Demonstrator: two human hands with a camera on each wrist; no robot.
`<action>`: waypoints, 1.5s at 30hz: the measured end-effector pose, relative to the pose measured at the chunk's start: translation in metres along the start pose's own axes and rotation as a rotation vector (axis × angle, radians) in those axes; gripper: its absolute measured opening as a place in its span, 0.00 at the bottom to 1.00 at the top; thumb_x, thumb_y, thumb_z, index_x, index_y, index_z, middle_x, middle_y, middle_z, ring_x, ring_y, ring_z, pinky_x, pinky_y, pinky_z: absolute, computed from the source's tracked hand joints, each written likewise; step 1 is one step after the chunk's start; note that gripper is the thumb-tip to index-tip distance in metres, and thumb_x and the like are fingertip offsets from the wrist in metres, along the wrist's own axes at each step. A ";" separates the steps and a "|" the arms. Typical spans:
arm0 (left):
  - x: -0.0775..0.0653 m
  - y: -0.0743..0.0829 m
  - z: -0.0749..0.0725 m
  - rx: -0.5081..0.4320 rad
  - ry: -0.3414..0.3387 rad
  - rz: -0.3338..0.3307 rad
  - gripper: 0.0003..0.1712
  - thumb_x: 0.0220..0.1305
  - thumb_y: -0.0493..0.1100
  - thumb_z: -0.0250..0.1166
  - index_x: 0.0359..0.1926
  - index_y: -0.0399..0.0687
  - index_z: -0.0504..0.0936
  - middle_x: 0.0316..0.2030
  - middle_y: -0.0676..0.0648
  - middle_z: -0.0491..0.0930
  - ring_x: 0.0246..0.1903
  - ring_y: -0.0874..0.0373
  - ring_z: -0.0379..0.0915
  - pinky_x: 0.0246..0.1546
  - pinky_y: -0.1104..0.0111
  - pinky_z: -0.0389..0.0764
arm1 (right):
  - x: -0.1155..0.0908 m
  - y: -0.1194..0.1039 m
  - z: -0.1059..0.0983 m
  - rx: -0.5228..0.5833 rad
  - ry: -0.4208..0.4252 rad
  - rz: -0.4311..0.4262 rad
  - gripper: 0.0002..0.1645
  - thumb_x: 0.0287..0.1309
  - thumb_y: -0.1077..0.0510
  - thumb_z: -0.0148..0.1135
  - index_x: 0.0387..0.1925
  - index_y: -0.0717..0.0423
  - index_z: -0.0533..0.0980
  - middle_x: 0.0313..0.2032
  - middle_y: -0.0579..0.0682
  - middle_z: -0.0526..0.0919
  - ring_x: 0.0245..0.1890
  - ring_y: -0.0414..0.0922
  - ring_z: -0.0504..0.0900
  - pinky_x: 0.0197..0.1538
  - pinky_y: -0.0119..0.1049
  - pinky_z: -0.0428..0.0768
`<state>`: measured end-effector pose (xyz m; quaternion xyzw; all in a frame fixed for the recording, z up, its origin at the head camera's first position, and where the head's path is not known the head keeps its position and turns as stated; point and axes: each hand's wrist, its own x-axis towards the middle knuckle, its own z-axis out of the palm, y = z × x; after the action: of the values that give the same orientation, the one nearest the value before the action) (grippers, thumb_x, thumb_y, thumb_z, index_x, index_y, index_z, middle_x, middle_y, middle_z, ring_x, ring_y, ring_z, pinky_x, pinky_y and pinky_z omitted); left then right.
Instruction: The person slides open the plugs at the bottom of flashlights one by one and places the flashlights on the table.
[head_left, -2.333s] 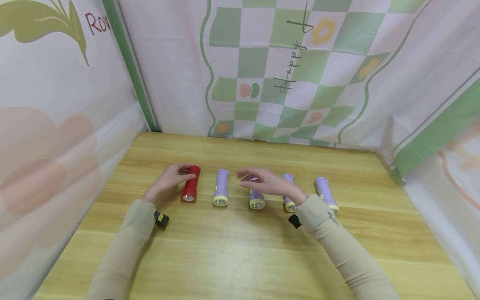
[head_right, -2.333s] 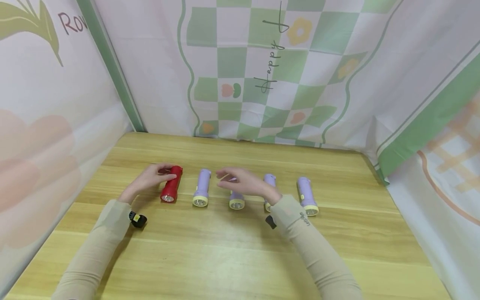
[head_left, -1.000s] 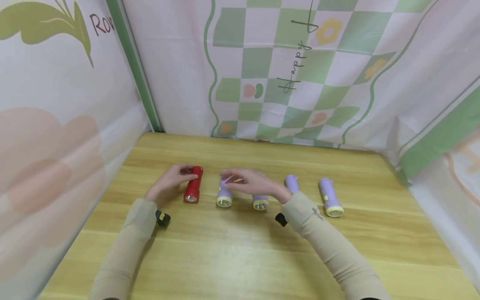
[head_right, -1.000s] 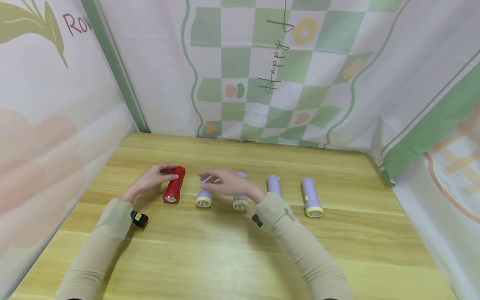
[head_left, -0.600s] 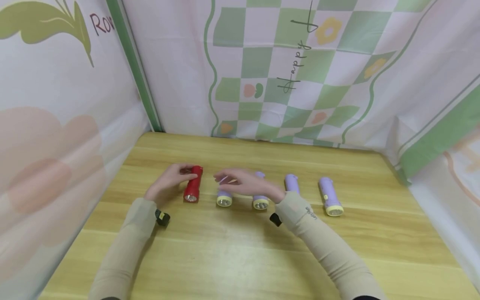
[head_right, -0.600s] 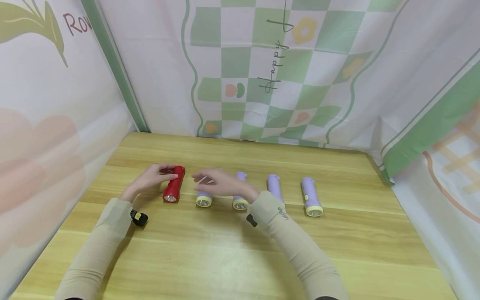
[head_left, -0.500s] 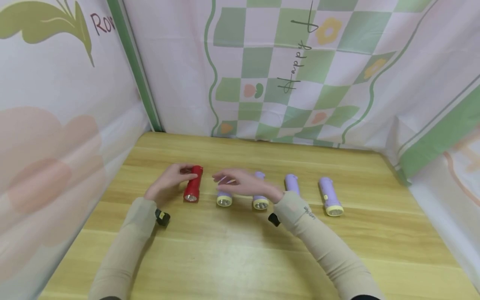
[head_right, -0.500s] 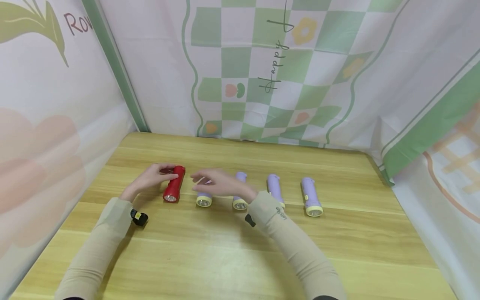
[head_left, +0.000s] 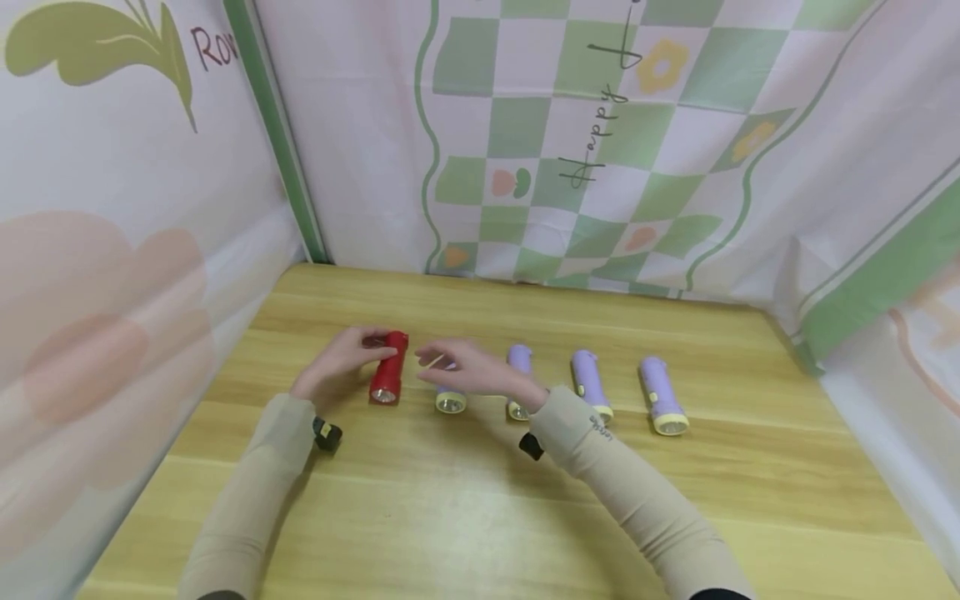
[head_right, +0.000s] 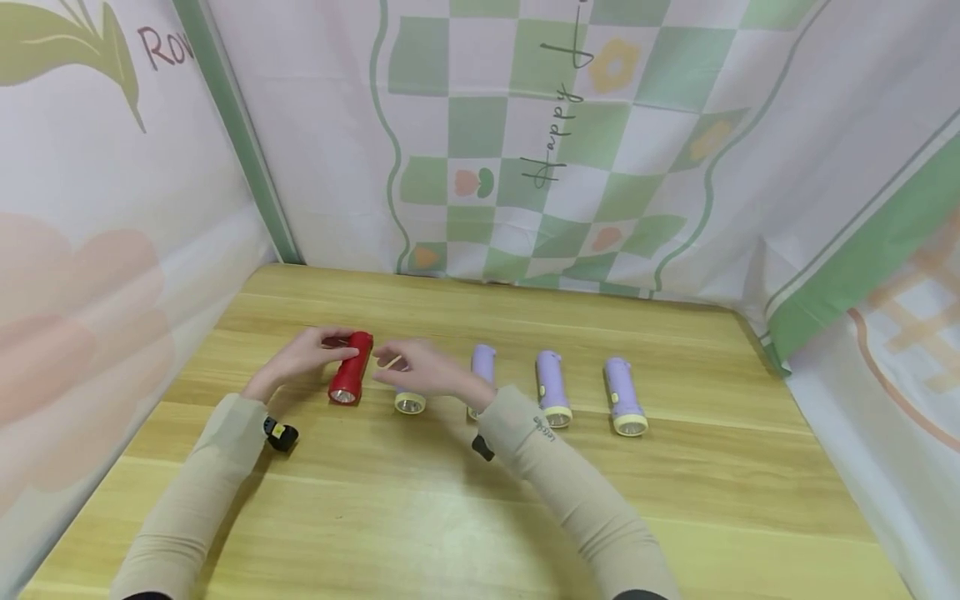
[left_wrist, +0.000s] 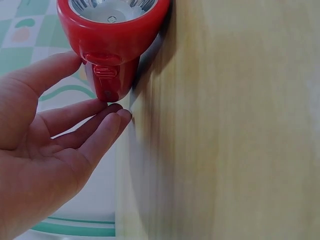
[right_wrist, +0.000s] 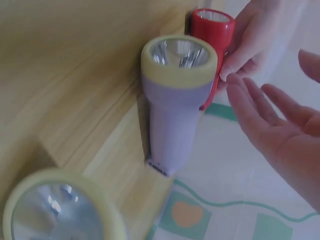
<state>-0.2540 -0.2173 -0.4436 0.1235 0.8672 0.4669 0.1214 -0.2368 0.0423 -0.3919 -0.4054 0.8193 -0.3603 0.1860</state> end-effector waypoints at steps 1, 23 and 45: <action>0.001 0.000 0.000 0.000 0.002 -0.002 0.30 0.68 0.48 0.64 0.65 0.35 0.72 0.59 0.35 0.78 0.60 0.42 0.75 0.66 0.50 0.73 | 0.001 -0.001 0.001 -0.005 0.007 0.010 0.27 0.70 0.54 0.56 0.63 0.66 0.70 0.59 0.64 0.79 0.56 0.54 0.82 0.60 0.37 0.82; 0.002 -0.002 -0.002 0.017 0.002 0.036 0.29 0.69 0.45 0.63 0.64 0.31 0.71 0.57 0.32 0.79 0.58 0.40 0.76 0.64 0.50 0.75 | 0.020 -0.026 0.029 0.000 0.064 0.283 0.31 0.68 0.48 0.58 0.60 0.69 0.72 0.54 0.62 0.83 0.54 0.53 0.83 0.55 0.42 0.84; 0.006 -0.006 -0.005 0.014 -0.009 0.031 0.31 0.69 0.45 0.63 0.64 0.27 0.69 0.59 0.29 0.77 0.60 0.38 0.75 0.65 0.50 0.75 | 0.033 -0.031 0.041 -0.011 0.039 0.431 0.38 0.67 0.45 0.57 0.64 0.72 0.68 0.58 0.65 0.80 0.55 0.53 0.82 0.57 0.46 0.82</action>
<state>-0.2617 -0.2222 -0.4467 0.1400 0.8679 0.4620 0.1173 -0.2161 -0.0151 -0.3969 -0.2148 0.8925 -0.3154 0.2405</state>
